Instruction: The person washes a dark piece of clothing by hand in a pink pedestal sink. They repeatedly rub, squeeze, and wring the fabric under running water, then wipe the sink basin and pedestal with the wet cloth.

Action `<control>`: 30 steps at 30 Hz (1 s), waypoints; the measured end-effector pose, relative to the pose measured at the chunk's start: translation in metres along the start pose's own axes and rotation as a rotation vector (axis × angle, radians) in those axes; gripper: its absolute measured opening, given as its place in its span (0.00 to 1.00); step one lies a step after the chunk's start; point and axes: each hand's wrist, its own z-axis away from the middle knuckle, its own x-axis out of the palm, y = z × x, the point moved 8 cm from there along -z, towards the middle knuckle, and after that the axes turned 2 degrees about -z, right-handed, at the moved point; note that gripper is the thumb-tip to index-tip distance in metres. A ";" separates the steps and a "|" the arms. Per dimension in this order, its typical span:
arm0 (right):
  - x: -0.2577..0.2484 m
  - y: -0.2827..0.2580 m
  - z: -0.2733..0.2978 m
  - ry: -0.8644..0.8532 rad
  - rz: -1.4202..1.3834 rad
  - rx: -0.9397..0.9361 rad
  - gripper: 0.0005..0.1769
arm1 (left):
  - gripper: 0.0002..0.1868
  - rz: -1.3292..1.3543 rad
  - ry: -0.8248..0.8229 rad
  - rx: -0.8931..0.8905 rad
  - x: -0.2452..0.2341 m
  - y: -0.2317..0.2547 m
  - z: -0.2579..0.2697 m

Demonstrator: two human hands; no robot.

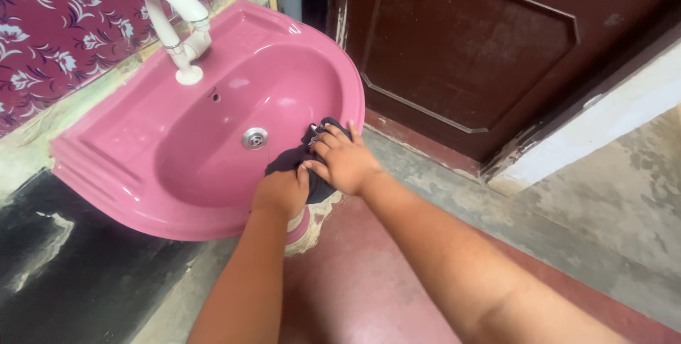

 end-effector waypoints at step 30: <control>0.037 -0.144 -0.027 -0.317 -0.056 0.246 0.27 | 0.36 -0.385 -0.657 0.001 -0.060 -0.135 0.029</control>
